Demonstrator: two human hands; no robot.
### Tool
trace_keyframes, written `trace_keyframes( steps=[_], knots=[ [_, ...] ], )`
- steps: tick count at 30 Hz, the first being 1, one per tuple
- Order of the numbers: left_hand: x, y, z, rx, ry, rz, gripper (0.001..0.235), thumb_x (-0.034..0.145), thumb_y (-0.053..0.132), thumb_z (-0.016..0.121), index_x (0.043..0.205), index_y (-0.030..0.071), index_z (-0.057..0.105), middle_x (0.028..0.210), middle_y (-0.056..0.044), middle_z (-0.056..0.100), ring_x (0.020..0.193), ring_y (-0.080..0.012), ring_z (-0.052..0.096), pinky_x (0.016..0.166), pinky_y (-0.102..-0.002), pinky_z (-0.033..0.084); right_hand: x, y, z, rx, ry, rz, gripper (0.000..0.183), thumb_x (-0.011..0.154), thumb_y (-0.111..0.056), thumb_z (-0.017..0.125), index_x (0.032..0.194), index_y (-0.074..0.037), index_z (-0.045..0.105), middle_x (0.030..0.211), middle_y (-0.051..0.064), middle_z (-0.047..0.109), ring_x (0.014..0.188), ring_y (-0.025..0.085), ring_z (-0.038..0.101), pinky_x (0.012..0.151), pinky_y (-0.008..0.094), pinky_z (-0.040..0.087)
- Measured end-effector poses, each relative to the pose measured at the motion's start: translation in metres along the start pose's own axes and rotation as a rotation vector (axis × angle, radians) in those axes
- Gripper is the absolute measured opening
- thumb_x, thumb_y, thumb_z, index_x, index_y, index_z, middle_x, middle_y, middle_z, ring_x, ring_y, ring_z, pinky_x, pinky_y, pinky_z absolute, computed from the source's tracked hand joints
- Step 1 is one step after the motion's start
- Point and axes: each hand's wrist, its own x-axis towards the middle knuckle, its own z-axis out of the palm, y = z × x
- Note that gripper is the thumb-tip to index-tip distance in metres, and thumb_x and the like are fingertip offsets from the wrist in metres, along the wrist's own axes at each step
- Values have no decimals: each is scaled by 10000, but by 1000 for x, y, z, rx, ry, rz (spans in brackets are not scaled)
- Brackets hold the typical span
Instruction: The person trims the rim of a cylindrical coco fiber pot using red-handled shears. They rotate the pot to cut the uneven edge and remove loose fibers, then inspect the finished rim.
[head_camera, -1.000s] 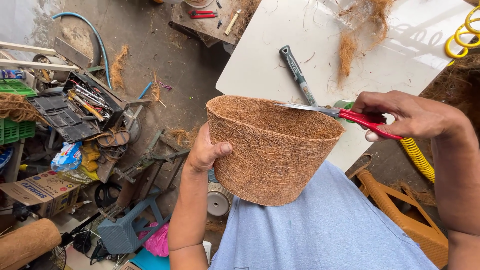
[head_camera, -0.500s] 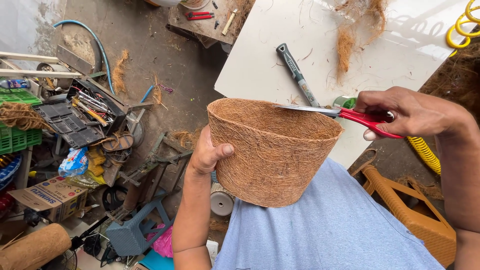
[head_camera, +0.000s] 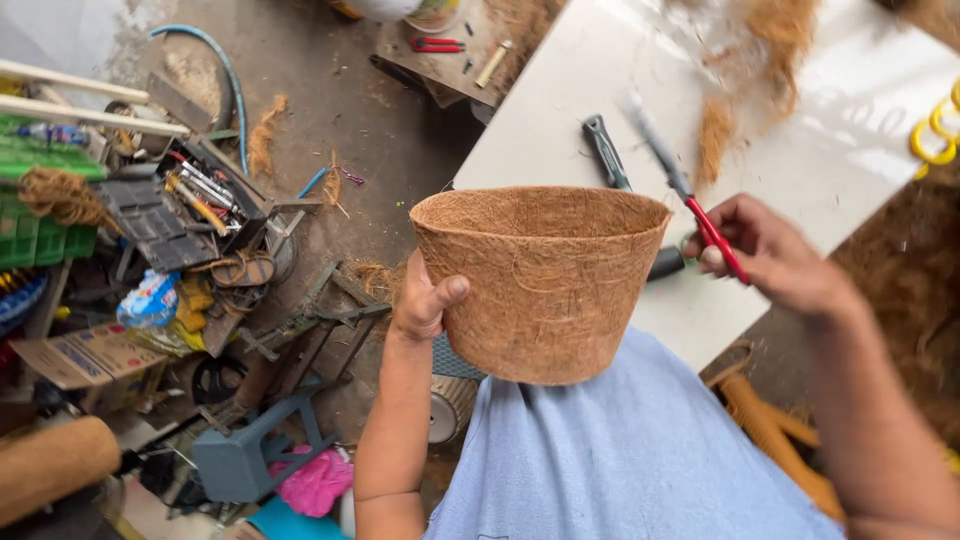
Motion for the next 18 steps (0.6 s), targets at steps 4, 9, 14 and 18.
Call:
trace_keyframes(
  steps=[4,9,14,18],
  knots=[
    [13,-28,1,-19,130,95,740,774,399,856,1313,3,540,1262,-154,637,1195,-312,612,1026,-471,537,15,-2,55,-25,42,-65,738,688,-459,699,1235,-51,417,1304,232,626,1186,343,644,1007,476,535],
    [31,-61,12,-15,163,235,824,701,254,900,1396,32,516,1221,-218,651,1115,-309,624,979,-516,520,48,44,81,188,295,-231,752,672,-440,893,1182,-108,450,812,-3,478,615,62,499,441,123,404],
    [14,-32,45,106,71,275,926,769,433,819,1493,39,398,1413,-221,520,1286,-296,473,1076,-564,408,73,55,71,243,301,-299,626,755,-325,862,1185,-74,483,854,28,550,773,101,576,697,193,466],
    [-12,-2,75,151,-139,225,1056,797,806,559,1549,90,369,1475,-91,484,653,-39,509,671,-207,464,67,74,52,282,334,-306,570,787,-311,831,1197,-81,509,923,40,612,899,131,628,890,253,507]
  ],
)
